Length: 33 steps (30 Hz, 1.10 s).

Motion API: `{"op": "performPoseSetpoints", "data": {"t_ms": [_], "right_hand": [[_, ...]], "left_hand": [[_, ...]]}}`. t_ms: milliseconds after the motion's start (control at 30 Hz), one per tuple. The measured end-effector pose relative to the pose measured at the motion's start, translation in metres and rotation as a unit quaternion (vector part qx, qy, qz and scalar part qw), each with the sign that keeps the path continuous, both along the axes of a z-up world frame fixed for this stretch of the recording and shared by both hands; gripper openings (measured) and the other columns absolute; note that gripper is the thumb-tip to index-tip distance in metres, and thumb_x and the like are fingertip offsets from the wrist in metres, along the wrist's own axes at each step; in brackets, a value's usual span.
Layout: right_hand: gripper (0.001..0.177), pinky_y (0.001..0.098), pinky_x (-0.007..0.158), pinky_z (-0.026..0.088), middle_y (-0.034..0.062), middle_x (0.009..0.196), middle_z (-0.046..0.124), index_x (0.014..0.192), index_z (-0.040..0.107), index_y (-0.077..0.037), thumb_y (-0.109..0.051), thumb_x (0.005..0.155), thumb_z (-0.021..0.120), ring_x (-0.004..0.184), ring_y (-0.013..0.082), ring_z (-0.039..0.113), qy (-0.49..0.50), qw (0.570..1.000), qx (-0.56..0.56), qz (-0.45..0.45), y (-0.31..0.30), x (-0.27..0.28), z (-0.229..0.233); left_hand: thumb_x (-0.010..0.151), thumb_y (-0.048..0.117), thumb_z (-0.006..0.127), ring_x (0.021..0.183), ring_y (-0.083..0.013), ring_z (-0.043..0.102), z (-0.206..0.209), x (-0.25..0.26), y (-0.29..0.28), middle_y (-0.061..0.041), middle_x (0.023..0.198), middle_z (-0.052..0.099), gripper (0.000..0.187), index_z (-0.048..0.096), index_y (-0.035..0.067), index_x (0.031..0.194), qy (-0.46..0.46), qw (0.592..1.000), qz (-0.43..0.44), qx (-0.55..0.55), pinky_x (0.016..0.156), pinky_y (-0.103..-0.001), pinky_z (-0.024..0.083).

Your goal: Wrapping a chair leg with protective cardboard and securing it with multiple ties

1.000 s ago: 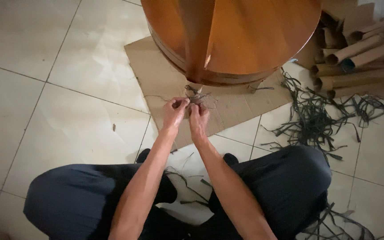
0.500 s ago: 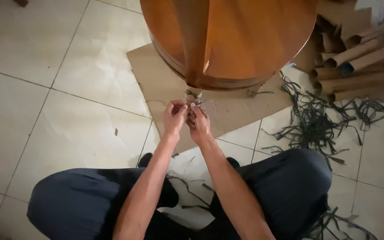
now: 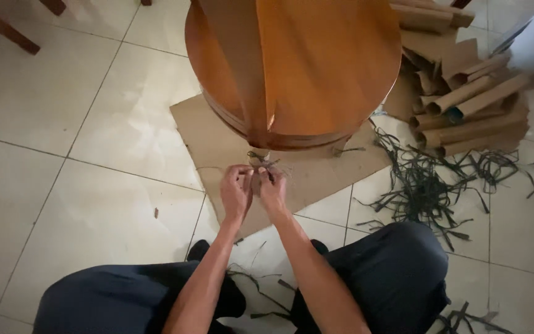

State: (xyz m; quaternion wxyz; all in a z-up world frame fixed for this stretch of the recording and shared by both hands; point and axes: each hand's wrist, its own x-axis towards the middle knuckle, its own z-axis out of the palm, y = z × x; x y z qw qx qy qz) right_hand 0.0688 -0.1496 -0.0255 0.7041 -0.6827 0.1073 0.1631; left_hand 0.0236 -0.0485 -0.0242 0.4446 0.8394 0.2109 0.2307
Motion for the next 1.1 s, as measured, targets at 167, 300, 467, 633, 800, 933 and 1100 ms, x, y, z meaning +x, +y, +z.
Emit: {"op": "performPoseSetpoints", "data": {"t_ms": [167, 300, 467, 633, 800, 933, 1100], "right_hand": [[0.018, 0.0396, 0.069, 0.048, 0.0078, 0.080, 0.063, 0.098, 0.073, -0.005, -0.011, 0.100, 0.057, 0.074, 0.0171, 0.055, 0.010, 0.996, -0.081, -0.047, -0.005, 0.016, -0.032], [0.017, 0.0347, 0.059, 0.039, 0.0044, 0.072, 0.049, 0.084, 0.056, -0.011, -0.016, 0.100, 0.060, 0.065, 0.0142, 0.046, 0.002, 0.999, -0.038, -0.039, -0.012, -0.003, 0.004], [0.029, 0.0298, 0.055, 0.045, 0.0006, 0.077, 0.064, 0.107, 0.067, -0.011, -0.032, 0.108, 0.047, 0.061, 0.0129, 0.057, 0.257, 0.957, 0.095, -0.093, -0.028, -0.013, -0.035], [0.019, 0.0248, 0.047, 0.045, 0.0037, 0.075, 0.070, 0.089, 0.068, -0.011, -0.018, 0.087, 0.050, 0.057, 0.0137, 0.061, 0.199, 0.978, 0.037, -0.051, -0.054, -0.004, -0.008], [0.038, 0.0222, 0.042, 0.045, 0.0124, 0.068, 0.073, 0.068, 0.070, -0.007, 0.006, 0.083, 0.037, 0.055, 0.0163, 0.069, -0.007, 0.983, -0.053, 0.178, -0.115, 0.007, 0.128], [0.024, 0.0285, 0.062, 0.059, 0.0060, 0.079, 0.076, 0.081, 0.073, -0.004, 0.005, 0.084, 0.051, 0.068, 0.0165, 0.069, -0.201, 0.885, -0.288, 0.306, -0.183, 0.027, 0.192], [0.028, 0.0333, 0.058, 0.054, 0.0091, 0.090, 0.077, 0.095, 0.073, -0.004, 0.005, 0.089, 0.047, 0.070, 0.0204, 0.069, -0.130, 0.902, -0.370, 0.178, -0.234, 0.051, 0.198]], "left_hand": [[0.097, 0.013, 0.069, 0.093, -0.0364, 0.072, -0.008, 0.010, 0.006, -0.015, 0.094, 0.071, 0.008, 0.069, 0.007, 0.103, -0.016, 0.997, 0.048, -0.053, 0.080, -0.045, 0.057], [0.099, 0.017, 0.068, 0.102, -0.0319, 0.072, -0.013, 0.008, 0.014, -0.013, 0.102, 0.072, 0.014, 0.069, 0.009, 0.110, -0.003, 0.990, 0.009, -0.138, 0.085, -0.041, 0.057], [0.097, 0.022, 0.069, 0.113, -0.0318, 0.066, 0.024, 0.005, 0.022, -0.017, 0.116, 0.067, 0.037, 0.061, 0.003, 0.127, -0.019, 0.951, 0.011, -0.308, 0.097, -0.046, 0.051], [0.082, 0.014, 0.081, 0.090, -0.0223, 0.066, -0.145, 0.031, 0.187, -0.008, 0.097, 0.068, 0.034, 0.067, 0.005, 0.112, 0.039, 0.985, -0.014, -0.165, 0.082, -0.036, 0.053], [0.106, 0.026, 0.033, 0.117, -0.0390, 0.068, 0.030, 0.037, 0.277, -0.014, 0.110, 0.077, 0.047, 0.078, 0.015, 0.110, 0.204, 0.967, -0.142, 0.065, 0.105, -0.051, 0.045], [0.109, 0.006, 0.045, 0.086, -0.0270, 0.071, 0.118, -0.002, 0.313, -0.013, 0.100, 0.076, 0.030, 0.074, 0.003, 0.105, 0.249, 0.948, -0.054, 0.192, 0.080, -0.042, 0.056], [0.112, 0.010, 0.053, 0.070, -0.0274, 0.063, 0.064, -0.055, 0.345, -0.014, 0.090, 0.072, 0.028, 0.076, 0.004, 0.096, 0.243, 0.958, 0.061, 0.141, 0.067, -0.043, 0.053]]}}
